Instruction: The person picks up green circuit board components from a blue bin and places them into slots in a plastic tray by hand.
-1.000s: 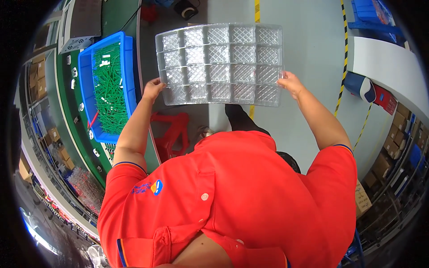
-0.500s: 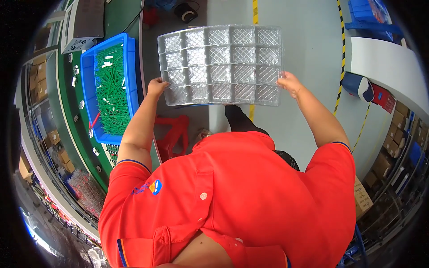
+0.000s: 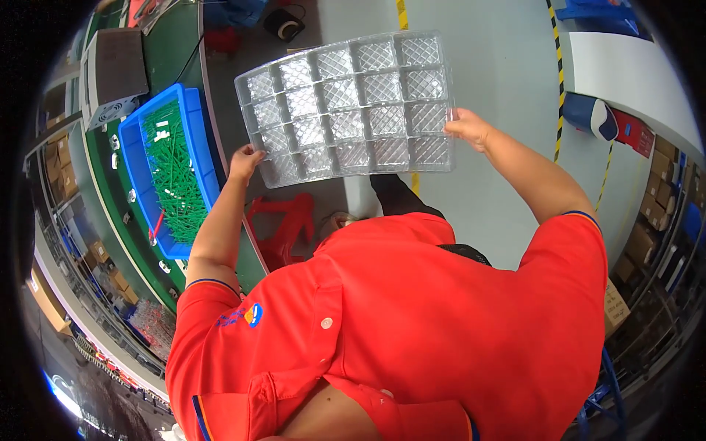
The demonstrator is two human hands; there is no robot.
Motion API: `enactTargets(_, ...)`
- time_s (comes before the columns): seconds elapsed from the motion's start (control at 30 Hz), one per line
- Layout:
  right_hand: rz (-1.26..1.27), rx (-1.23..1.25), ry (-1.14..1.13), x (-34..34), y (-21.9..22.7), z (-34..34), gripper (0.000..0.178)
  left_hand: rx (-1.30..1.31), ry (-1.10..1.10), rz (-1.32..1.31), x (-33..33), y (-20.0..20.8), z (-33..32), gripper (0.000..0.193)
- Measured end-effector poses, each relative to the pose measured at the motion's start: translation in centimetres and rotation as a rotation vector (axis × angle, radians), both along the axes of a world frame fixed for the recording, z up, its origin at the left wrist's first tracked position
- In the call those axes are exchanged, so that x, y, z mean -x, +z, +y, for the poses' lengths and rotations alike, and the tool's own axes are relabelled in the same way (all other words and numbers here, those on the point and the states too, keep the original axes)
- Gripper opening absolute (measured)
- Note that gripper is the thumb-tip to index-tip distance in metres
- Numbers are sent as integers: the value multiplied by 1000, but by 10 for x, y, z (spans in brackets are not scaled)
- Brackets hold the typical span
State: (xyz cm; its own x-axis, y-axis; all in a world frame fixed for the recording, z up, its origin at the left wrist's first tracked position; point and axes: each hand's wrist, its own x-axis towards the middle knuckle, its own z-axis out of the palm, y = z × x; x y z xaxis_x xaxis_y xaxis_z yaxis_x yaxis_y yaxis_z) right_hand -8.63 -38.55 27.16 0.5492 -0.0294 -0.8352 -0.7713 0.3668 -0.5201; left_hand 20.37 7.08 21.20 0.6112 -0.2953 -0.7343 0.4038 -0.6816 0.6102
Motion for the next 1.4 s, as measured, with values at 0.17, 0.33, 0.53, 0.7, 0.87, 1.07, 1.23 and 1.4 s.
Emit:
enactTargets(0.17, -3, -56, 12, -3, 10, 1, 24, 45, 67, 36, 0, -3, 0, 19)
enactTargets(0.33, -30, -63, 11, -4, 13, -1, 24, 31, 57, 42, -3, -4, -2, 20)
enactTargets(0.53, -29, -23, -38, 0, 11, 4, 27, 31, 64, 18, 0, -3, 2, 20)
enactTargets(0.7, -41, 54, -59, 5, 0, 11, 28, -152, -6, -194, 10, 2, -7, 21)
enactTargets(0.87, -57, 139, -43, 10, -10, 11, 24, -245, 7, -241, 9, 1, -12, 13)
enactTargets(1.07, -46, 176, -42, 8, -15, 8, 23, -282, -13, -178, 4, -13, -3, 14)
enactTargets(1.23, -40, 129, -34, 8, -14, 8, 18, -236, 50, -86, -2, -7, -1, 15)
enactTargets(1.4, -32, 112, -68, 14, -15, 5, 19, -258, 8, -153, -2, 6, -11, 17)
